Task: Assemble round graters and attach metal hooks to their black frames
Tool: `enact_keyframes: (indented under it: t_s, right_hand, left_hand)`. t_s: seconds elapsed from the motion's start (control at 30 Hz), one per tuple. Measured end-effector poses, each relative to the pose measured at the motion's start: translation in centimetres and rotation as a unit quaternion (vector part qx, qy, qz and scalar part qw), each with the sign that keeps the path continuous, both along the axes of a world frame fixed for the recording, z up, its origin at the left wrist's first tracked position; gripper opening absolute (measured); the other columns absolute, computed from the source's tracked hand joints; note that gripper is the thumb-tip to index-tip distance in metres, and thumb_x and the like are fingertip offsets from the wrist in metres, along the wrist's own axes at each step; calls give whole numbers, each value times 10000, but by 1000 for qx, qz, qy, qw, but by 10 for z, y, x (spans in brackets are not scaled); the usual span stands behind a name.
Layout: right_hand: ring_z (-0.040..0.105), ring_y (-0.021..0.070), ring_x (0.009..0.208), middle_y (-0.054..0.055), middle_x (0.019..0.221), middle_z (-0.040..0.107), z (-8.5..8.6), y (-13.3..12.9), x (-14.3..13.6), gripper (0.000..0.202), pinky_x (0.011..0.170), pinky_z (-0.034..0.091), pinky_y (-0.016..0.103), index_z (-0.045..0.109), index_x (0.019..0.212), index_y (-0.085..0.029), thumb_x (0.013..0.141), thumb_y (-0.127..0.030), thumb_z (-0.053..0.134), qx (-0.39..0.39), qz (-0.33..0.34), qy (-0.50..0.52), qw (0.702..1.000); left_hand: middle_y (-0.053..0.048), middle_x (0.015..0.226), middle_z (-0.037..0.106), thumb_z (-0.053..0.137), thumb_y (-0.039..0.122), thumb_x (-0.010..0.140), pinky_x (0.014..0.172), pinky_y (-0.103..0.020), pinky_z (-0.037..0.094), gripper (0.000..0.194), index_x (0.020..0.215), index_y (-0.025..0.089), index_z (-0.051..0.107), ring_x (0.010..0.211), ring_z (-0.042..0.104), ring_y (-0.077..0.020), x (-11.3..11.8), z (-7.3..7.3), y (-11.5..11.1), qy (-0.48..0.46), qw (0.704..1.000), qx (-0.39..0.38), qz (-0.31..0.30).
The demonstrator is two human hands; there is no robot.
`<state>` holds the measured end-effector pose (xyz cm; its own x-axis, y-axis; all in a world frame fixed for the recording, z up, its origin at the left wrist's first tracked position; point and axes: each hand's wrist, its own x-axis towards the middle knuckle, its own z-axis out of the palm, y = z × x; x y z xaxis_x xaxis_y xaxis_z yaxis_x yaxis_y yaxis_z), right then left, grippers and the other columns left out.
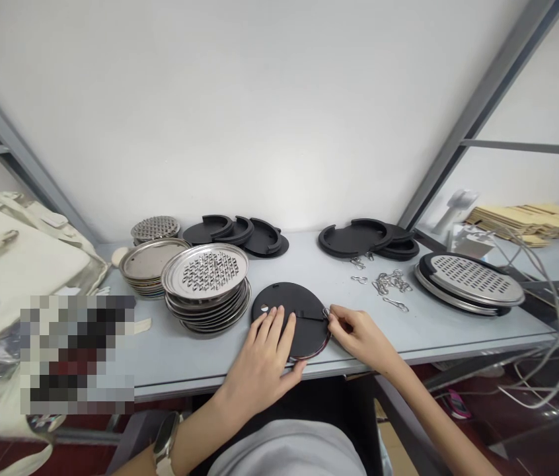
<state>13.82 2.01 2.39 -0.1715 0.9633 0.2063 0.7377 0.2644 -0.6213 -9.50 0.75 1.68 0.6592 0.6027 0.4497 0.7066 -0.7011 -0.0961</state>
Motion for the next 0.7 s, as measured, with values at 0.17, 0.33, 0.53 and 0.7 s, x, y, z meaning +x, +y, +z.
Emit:
enact_keyframes:
  t_s: [0.17,0.33,0.53,0.7]
  right_hand:
    - [297,86,500,-71,535,284,0,0,0,301,508,248,223,267,623,-209,888,-284,387,0,2,-3,1000]
    - [289,86,499,-73,535,274,0,1,0,299,505,243,223,264,623,-209,886,-281,387,-2,-1,-3,1000]
    - [291,86,500,-72,534,277,1,1,0,301,505,245,222,265,621,-209,885,-282,389,-5,1,-1,1000]
    - [294,86,500,-70,530,284,1,1,0,295,503,241,223,272,618,-208,877,-278,397,-1,0,0,1000]
  left_hand:
    - [-203,1435,391,429,471,928,1075,-410,272,649,1428,67,341,1317,373,-315,0,0,0,0,1000,2,-1]
    - [-203,1434,392,425,477,928,1074,-412,272,652,1429,69,340,1316,375,-317,0,0,0,1,1000,0,0]
    - [-202,1437,388,427,469,929,1068,-416,284,642,1428,73,344,1318,373,-318,0,1,0,0,1000,0,-1]
    - [-203,1432,395,432,466,927,1068,-416,286,642,1426,71,347,1315,379,-319,1,1,0,-2,1000,2,-1]
